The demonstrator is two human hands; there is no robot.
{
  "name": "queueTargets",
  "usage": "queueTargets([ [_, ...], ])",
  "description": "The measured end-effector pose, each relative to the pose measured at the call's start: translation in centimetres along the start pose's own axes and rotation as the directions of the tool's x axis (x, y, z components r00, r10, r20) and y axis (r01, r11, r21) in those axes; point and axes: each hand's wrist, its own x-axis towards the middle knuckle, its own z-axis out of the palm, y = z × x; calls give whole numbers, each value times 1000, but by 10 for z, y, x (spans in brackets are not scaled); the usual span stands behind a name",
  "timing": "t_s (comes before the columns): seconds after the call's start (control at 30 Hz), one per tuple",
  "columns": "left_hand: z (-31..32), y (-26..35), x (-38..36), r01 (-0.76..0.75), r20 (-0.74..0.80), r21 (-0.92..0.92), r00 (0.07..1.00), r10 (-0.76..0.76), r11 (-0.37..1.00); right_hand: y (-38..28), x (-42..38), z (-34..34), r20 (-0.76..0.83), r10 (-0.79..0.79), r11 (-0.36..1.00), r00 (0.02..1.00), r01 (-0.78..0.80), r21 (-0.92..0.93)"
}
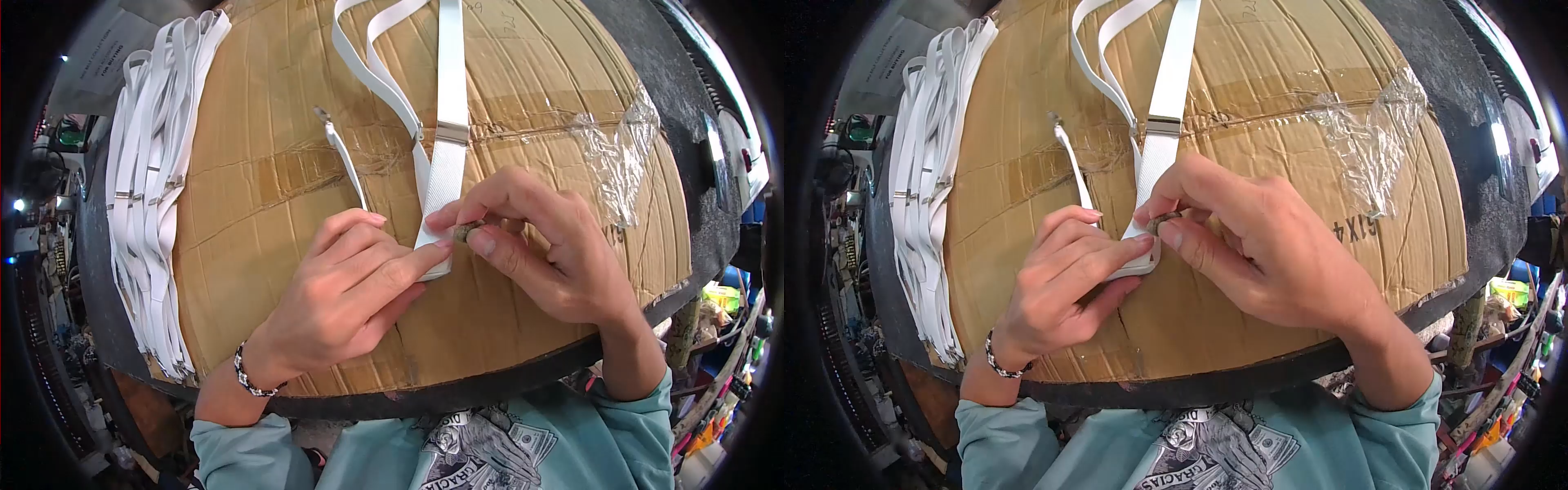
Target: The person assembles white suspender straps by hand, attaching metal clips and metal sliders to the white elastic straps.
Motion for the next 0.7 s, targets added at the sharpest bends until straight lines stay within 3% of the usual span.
queueTargets([
  [0.07, -1, 0, 1, 14, -13, -24, 1000, -14, 1000, -3, 0, 2, 11, 36, 999, 999, -36, 19],
  [0.53, -1, 0, -2, 60, -32, -66, 998, -62, 996, 6, 2, 11, 9, -153, 986, 988, 154, -68],
  [0.7, -4, -1, 0, 91, -15, -125, 995, -94, 988, 2, 0, 11, 22, -131, 988, 991, 132, -83],
])
